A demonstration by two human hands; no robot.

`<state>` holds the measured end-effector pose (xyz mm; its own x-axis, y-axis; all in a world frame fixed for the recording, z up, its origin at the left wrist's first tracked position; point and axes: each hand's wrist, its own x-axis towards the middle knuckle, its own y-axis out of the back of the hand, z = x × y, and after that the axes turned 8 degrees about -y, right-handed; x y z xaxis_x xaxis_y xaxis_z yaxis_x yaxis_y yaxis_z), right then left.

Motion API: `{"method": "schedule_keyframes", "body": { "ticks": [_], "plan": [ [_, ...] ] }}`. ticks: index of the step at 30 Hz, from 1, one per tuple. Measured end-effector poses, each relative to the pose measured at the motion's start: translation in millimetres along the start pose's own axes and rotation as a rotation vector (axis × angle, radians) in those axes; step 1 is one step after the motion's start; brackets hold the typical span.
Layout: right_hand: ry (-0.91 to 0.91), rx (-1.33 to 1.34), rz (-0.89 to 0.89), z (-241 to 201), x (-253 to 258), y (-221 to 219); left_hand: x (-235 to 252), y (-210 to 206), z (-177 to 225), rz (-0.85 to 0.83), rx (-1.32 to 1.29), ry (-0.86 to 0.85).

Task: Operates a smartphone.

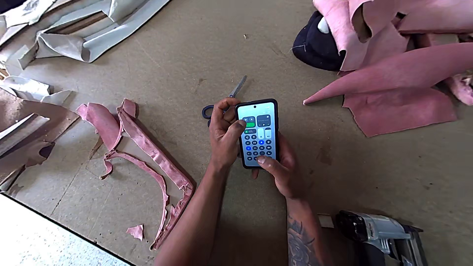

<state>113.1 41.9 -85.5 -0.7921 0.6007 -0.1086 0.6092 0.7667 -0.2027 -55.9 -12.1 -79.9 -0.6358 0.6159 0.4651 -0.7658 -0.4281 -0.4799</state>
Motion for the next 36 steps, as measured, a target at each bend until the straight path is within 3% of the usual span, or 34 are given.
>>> {"method": "schedule_keyframes", "body": {
  "ticks": [16,30,36],
  "plan": [
    [-0.003,0.048,-0.002,1.6,-0.1,-1.7,0.5,0.6,3.2,-0.027,-0.015,0.004],
    [-0.003,-0.042,0.008,0.2,-1.2,-2.8,-0.2,-5.8,1.5,0.079,0.081,0.03],
    [-0.002,0.017,0.004,0.0,-2.5,1.5,0.4,-2.1,-0.9,-0.024,-0.004,0.006]
  ]
}}
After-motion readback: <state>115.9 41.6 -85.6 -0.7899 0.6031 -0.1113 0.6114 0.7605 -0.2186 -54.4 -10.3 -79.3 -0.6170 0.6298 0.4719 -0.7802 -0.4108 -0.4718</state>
